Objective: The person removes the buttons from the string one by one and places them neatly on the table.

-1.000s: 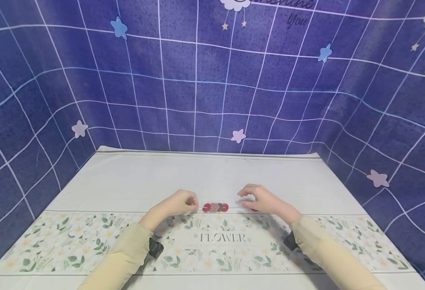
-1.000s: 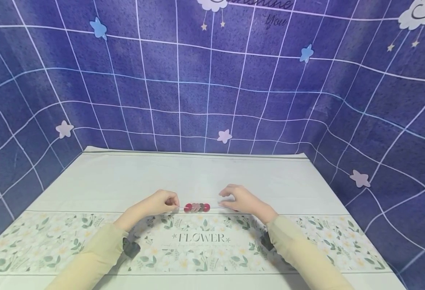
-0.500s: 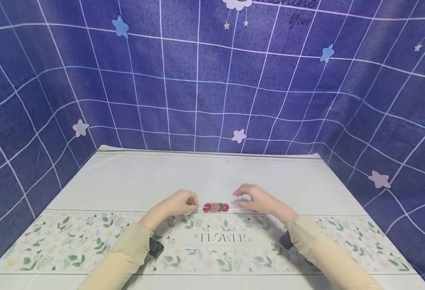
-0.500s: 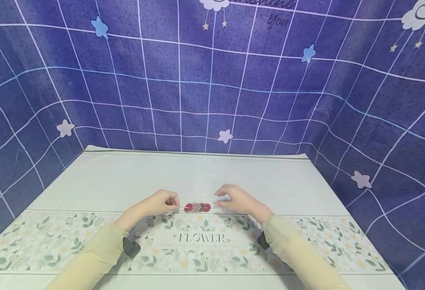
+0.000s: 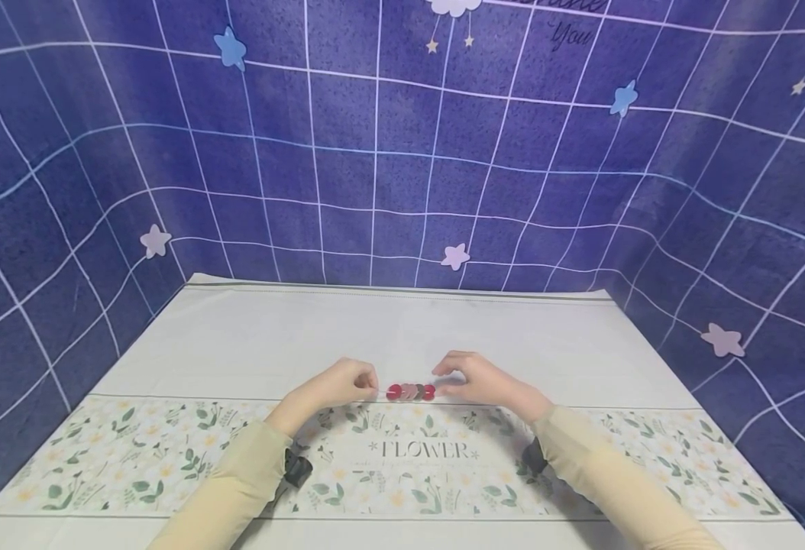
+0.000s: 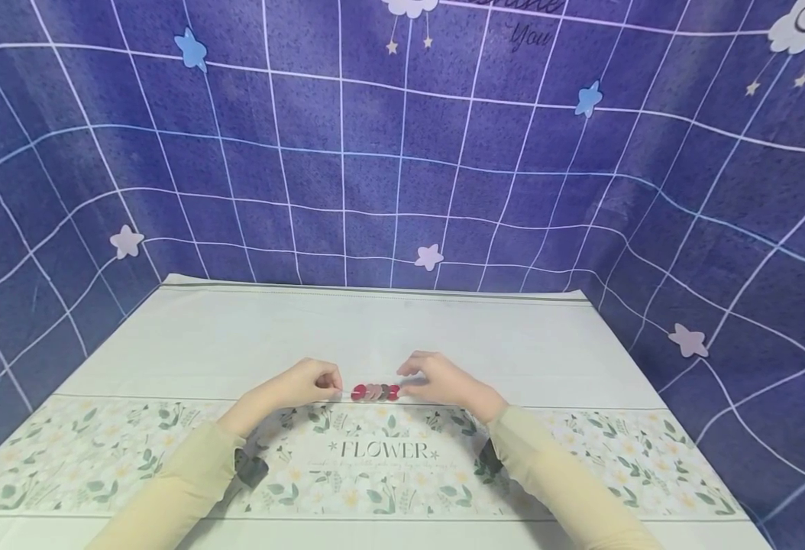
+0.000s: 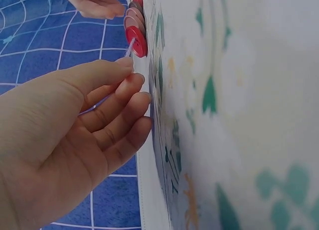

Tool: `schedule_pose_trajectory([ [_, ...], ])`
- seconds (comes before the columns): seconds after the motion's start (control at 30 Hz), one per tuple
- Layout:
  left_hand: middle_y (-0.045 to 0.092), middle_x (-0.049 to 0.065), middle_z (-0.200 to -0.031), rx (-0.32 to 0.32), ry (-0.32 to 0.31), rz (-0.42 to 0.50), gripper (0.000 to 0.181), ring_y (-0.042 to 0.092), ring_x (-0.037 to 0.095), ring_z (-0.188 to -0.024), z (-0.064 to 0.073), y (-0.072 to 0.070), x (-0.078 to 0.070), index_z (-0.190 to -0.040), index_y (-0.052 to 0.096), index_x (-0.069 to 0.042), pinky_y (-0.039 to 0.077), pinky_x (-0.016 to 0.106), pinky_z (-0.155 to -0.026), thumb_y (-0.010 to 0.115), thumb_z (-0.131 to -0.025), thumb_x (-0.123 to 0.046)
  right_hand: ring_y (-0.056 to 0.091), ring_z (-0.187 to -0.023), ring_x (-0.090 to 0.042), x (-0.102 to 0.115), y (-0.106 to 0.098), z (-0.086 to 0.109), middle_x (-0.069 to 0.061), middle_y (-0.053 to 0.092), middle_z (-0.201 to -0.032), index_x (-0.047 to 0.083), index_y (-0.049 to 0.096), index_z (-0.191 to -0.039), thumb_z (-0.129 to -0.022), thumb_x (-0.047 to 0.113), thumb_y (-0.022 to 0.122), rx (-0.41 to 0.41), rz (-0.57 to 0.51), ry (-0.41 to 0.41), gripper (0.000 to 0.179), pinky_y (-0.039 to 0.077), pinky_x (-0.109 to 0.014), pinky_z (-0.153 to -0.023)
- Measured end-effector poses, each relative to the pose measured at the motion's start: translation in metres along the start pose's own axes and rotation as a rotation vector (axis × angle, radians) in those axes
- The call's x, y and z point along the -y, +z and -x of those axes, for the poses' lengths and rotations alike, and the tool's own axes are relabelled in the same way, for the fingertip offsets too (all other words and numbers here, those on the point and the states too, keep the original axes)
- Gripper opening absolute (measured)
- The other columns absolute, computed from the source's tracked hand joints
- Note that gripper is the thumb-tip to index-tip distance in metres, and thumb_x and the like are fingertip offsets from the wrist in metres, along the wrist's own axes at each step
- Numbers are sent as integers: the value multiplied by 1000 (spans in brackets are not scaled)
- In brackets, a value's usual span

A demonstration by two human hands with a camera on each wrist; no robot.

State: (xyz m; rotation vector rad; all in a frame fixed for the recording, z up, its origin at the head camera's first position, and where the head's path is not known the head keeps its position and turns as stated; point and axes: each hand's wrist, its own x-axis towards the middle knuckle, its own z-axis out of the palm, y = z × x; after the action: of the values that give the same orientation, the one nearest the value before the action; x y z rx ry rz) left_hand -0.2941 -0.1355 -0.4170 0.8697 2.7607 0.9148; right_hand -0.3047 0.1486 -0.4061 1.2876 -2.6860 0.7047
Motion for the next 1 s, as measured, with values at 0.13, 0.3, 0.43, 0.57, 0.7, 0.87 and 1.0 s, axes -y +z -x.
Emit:
schedule_pose_trajectory([
  [0.13, 64, -7, -76, 6, 0, 15, 5, 57, 7, -71, 1, 0, 0, -80, 63, -15, 49, 29, -73, 66, -83, -13, 63, -98, -22, 1, 2, -1, -7, 67, -101, 2, 66, -105, -83, 17, 69, 14, -3, -4, 27, 48, -36, -92],
  [0.3, 64, -7, -75, 5, -4, 9, 5, 56, 7, -70, 0, 0, 0, -80, 63, -15, 49, 29, -73, 66, -83, -14, 63, -98, -22, 4, 2, -2, -8, 67, -101, 1, 66, -106, -83, 18, 69, 32, -21, -8, 28, 47, -37, -92],
  [0.43, 63, -7, -74, 2, -2, -3, 6, 56, 7, -70, -1, 1, 0, -79, 63, -16, 49, 30, -75, 67, -83, -14, 62, -99, -22, 5, 3, -3, -9, 66, -103, 1, 66, -107, -84, 19, 69, 55, -35, -3, 29, 47, -37, -93],
  [0.57, 63, -7, -74, 10, -6, 4, 5, 56, 7, -69, -1, 1, 0, -79, 63, -16, 48, 29, -74, 66, -83, -14, 62, -99, -21, 3, 6, -3, -7, 66, -103, 2, 65, -108, -84, 21, 68, 69, -28, 8, 30, 47, -36, -93],
  [0.7, 63, -7, -75, 16, -8, 18, 5, 56, 8, -69, -3, 2, -1, -80, 63, -15, 49, 29, -73, 66, -83, -14, 62, -99, -20, 0, 8, -2, -5, 66, -103, 3, 65, -109, -84, 22, 69, 76, -22, 11, 32, 48, -35, -93],
  [0.87, 63, -7, -75, 18, 4, 7, 5, 56, 7, -70, -4, 2, 0, -80, 63, -15, 49, 30, -74, 66, -84, -14, 62, -97, -18, -1, 10, -3, -5, 65, -103, 3, 65, -110, -83, 23, 70, 80, -5, 7, 34, 48, -33, -91],
  [1.0, 64, -7, -76, 15, 7, 6, 5, 56, 7, -70, -3, 2, 0, -80, 63, -15, 49, 29, -74, 66, -84, -14, 61, -97, -16, -2, 11, -6, -3, 64, -102, 5, 65, -110, -83, 26, 70, 88, 5, 6, 35, 48, -31, -90],
])
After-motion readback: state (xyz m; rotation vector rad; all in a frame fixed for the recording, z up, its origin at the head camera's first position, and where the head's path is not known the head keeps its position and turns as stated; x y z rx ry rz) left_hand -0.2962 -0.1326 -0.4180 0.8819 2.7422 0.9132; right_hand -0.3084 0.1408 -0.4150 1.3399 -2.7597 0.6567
